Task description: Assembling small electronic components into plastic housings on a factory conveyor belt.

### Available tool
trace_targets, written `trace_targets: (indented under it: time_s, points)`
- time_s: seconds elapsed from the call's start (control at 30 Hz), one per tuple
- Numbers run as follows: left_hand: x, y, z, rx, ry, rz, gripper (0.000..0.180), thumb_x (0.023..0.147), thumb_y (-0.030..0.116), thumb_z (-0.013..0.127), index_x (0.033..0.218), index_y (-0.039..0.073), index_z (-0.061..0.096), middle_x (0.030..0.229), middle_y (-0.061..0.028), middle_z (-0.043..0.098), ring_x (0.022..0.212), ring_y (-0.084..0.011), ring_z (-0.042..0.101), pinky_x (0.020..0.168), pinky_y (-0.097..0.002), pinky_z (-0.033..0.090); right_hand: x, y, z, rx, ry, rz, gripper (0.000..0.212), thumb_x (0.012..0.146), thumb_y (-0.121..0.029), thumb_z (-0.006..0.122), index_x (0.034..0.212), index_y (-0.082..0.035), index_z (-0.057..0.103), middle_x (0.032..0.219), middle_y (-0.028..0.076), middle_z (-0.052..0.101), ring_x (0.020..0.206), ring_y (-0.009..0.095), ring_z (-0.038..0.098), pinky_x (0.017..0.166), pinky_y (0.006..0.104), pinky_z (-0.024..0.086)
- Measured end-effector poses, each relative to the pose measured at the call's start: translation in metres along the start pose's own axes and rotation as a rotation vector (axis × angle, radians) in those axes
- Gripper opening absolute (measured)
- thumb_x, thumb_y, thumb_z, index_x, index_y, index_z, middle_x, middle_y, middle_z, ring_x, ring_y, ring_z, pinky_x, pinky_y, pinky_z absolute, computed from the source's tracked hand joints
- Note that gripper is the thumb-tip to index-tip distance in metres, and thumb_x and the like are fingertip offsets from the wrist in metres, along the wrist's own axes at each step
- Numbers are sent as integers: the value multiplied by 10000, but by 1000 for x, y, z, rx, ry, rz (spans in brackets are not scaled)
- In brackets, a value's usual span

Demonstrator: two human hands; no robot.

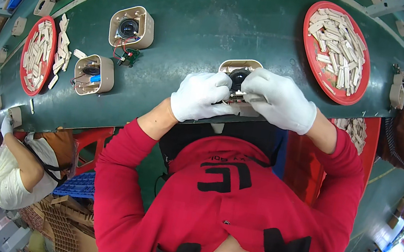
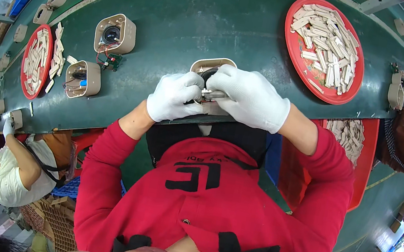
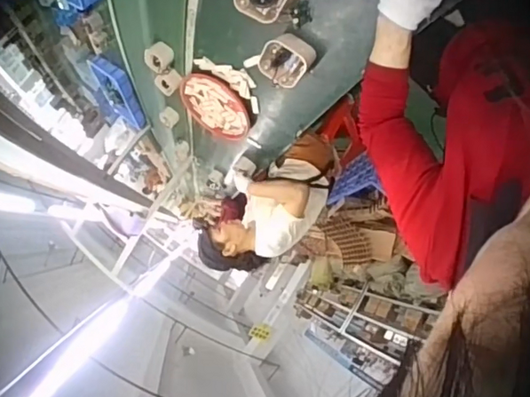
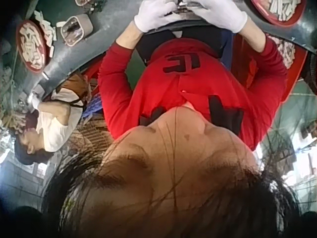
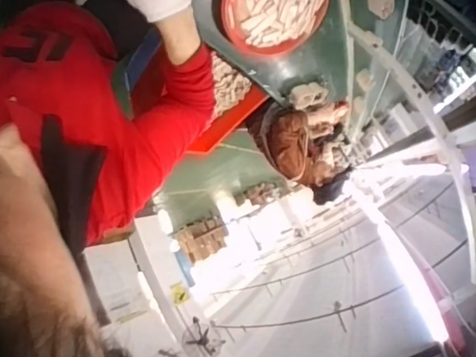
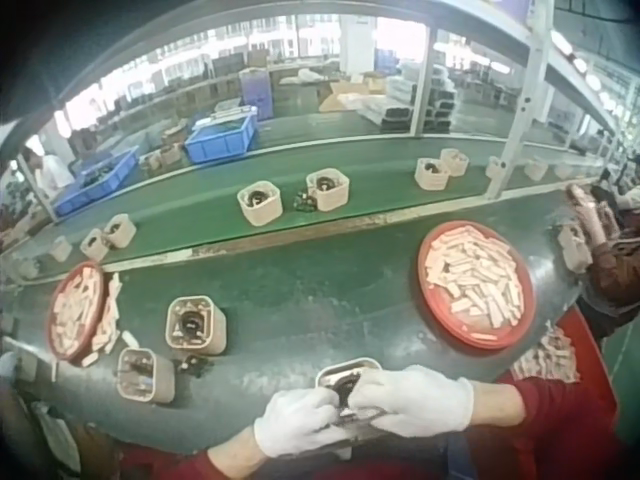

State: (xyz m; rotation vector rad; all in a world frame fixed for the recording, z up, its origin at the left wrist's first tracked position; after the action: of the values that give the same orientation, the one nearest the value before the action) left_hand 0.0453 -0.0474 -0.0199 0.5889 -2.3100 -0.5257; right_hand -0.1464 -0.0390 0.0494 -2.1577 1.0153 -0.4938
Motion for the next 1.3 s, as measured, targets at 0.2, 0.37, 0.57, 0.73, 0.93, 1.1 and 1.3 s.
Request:
trace_targets:
  time_s: [0.2, 0.37, 0.57, 0.73, 0.93, 1.1, 1.3]
  points:
    - [-1, 0, 1, 8, -7, -12, 371, 627, 283, 858, 723, 91, 555, 864, -52, 616, 687, -249, 628, 566, -366, 503, 10, 0, 15, -223, -220, -37, 100, 853, -164, 638, 902, -77, 648, 852, 137, 624, 753, 353, 665, 667, 452, 545]
    - [0, 1, 1, 23, 6, 3, 393, 630, 305, 863, 719, 86, 549, 874, -57, 624, 672, -254, 627, 566, -369, 506, 6, 6, 16, -403, -193, 36, 80, 831, -125, 630, 867, -54, 621, 935, 148, 609, 738, 350, 668, 635, 449, 556]
    - [-1, 5, -1, -37, -3, -181, 357, 683, 262, 856, 873, 72, 621, 917, -74, 652, 685, -273, 649, 584, -356, 532, 5, 14, 20, -381, -104, -43, 108, 819, -104, 626, 909, -48, 605, 959, 171, 588, 735, 358, 666, 617, 449, 558]
    - [-1, 7, 0, 43, -114, -3, 310, 786, 165, 765, 1079, 111, 680, 1010, -67, 688, 704, -263, 681, 598, -342, 553, 9, 14, 23, -419, -76, 10, 117, 807, -84, 624, 916, -45, 601, 958, 173, 591, 774, 351, 667, 626, 433, 567]
    - [9, 18, -8, 149, -175, 22, 304, 824, 172, 695, 1125, 181, 656, 959, -6, 624, 615, -215, 645, 503, -326, 517, -5, 22, -16, -182, -63, -163, 199, 808, -101, 617, 1003, -67, 640, 990, 133, 609, 825, 324, 659, 646, 446, 551]
    - [16, 27, -9, 265, -368, -36, 327, 839, 199, 671, 1164, 195, 637, 979, 6, 611, 588, -226, 629, 459, -357, 503, -25, 8, 10, -374, -65, -135, 185, 810, -212, 666, 897, -79, 571, 925, 142, 542, 801, 290, 668, 613, 428, 556]
    - [18, 29, -5, 226, -302, -54, 233, 843, 211, 676, 1073, 177, 655, 983, 8, 634, 610, -231, 648, 488, -353, 515, -26, 19, 23, -324, 2, -318, 152, 833, -188, 639, 876, -72, 550, 892, 78, 549, 736, 265, 652, 507, 423, 517]
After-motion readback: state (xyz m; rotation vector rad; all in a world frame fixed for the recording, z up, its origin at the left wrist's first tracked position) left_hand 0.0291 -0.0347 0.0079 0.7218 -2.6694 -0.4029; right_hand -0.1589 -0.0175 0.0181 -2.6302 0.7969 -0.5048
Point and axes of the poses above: each hand's wrist, its own x-axis towards the middle knuckle, its own z-axis out of the palm, y = z × x, the point moved 3 cm from there along x, towards the middle knuckle
